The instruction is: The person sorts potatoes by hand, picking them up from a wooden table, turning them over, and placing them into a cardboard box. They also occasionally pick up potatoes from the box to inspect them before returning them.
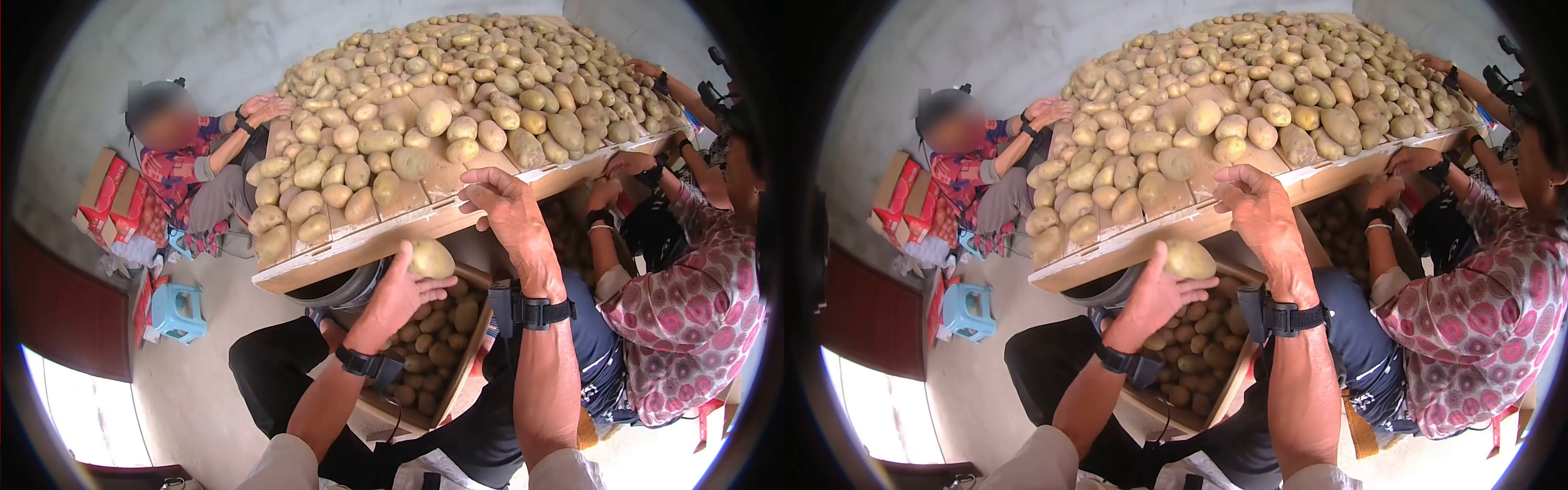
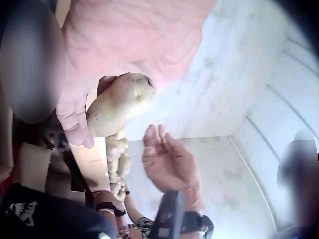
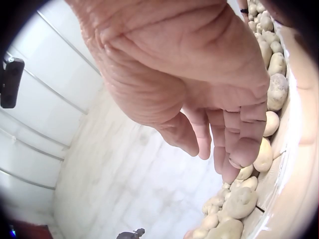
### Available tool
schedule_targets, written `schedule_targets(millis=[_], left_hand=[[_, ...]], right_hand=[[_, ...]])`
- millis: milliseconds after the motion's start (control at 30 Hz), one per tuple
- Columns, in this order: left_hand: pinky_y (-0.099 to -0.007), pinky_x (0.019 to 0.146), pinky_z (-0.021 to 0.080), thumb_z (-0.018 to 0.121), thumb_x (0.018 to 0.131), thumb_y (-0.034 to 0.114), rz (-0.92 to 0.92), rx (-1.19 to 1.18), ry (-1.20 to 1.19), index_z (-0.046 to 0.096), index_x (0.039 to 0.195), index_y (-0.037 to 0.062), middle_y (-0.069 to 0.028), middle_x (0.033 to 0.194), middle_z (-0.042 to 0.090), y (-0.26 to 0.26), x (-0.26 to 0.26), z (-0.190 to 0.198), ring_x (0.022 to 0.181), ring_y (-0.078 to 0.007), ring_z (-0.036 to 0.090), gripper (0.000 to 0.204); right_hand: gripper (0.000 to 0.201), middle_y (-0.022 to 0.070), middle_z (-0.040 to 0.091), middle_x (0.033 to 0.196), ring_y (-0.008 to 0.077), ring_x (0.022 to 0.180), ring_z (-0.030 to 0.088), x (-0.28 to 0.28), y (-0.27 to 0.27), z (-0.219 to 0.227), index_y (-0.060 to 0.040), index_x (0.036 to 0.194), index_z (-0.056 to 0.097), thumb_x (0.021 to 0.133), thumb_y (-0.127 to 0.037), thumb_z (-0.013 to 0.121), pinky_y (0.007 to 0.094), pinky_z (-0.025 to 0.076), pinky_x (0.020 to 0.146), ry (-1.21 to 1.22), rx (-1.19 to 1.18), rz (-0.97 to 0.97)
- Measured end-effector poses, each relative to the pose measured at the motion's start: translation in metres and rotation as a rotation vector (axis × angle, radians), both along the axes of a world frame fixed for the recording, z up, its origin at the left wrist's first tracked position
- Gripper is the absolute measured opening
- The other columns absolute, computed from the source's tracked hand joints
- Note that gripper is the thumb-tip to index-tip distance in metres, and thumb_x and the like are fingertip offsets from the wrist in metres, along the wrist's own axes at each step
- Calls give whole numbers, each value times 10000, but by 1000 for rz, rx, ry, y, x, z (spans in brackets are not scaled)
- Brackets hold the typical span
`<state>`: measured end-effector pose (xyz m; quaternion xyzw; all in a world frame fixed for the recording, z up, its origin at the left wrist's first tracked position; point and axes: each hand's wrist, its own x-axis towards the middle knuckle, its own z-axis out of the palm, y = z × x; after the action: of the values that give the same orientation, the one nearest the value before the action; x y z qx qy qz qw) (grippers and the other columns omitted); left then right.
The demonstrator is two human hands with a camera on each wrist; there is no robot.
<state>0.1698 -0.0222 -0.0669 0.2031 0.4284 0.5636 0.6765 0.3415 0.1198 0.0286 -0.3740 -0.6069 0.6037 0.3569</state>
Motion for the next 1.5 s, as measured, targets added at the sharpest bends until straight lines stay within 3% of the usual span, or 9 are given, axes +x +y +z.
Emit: schedule_targets(millis=[167, 433, 500, 833, 933, 1133, 1200, 1267, 1500], left_hand=[[-499, 1015, 513, 421, 974, 763, 108, 29, 117, 298, 1533, -32, -307, 1455, 480, 39, -29, 74, 1305, -445, 564, 979], [-488, 1157, 416, 371, 1040, 675, 165, 5, 303, 71, 1596, -90, -361, 1540, 376, 111, -102, 115, 1376, -438, 507, 992], [-464, 1148, 418, 351, 1072, 623, 177, 75, 456, 120, 1586, -103, -342, 1524, 420, 112, -113, 107, 1378, -405, 517, 920], [-415, 1073, 452, 388, 1100, 524, 149, 94, 630, 381, 1517, -85, -263, 1486, 504, 86, -101, 85, 1310, -321, 574, 738], [-382, 1036, 456, 415, 1097, 504, 182, 129, 682, 461, 1469, -86, -238, 1432, 566, 88, -96, 90, 1268, -299, 596, 699], [-353, 979, 476, 502, 1079, 450, 126, 193, 1075, 641, 1315, -53, -162, 1233, 707, 124, -93, 98, 1172, -242, 649, 573], [-349, 975, 488, 572, 1054, 359, 36, 253, 1429, 664, 1298, -18, -144, 1223, 720, 142, -86, 103, 1150, -239, 658, 458], [-351, 989, 487, 594, 1040, 327, -68, 302, 1492, 660, 1309, 0, -143, 1238, 715, 163, -91, 98, 1160, -247, 654, 429], [-365, 1064, 474, 607, 1010, 244, -474, 269, 1681, 641, 1350, 32, -158, 1328, 676, 237, -106, 76, 1225, -269, 633, 401]], right_hand=[[307, 62, 744, 998, 143, 907, 703, 5, -2, 0, -9, 1191, 689, 950, -191, 637, 260, 491, 695, 15, -29, -22], [311, 77, 695, 935, 145, 854, 655, 6, -1, 2, 27, 1187, 674, 937, -152, 630, 287, 492, 741, 44, -37, -33], [308, 82, 697, 940, 152, 860, 657, 6, -1, 3, 30, 1185, 673, 937, -147, 629, 292, 496, 761, 44, -30, -32], [308, 89, 697, 944, 160, 864, 664, 6, -4, 6, 39, 1185, 667, 930, -131, 629, 302, 506, 795, 46, -36, -39], [309, 86, 695, 942, 158, 861, 662, 4, -2, 3, 33, 1189, 667, 928, -128, 632, 302, 508, 784, 65, -55, -33], [294, 103, 719, 946, 190, 885, 674, -7, -2, -12, 23, 1173, 690, 927, -132, 644, 318, 524, 829, 42, 8, -9], [298, 122, 729, 961, 208, 904, 682, -11, -1, -19, 14, 1180, 694, 926, -133, 643, 326, 526, 852, 26, 31, -10], [307, 172, 743, 1008, 250, 946, 699, -15, -1, -21, -5, 1197, 702, 927, -131, 630, 344, 528, 891, 6, 51, -9], [298, 186, 731, 998, 269, 937, 702, -15, -3, -20, 3, 1197, 690, 931, -94, 596, 363, 533, 888, -6, 75, -15]])
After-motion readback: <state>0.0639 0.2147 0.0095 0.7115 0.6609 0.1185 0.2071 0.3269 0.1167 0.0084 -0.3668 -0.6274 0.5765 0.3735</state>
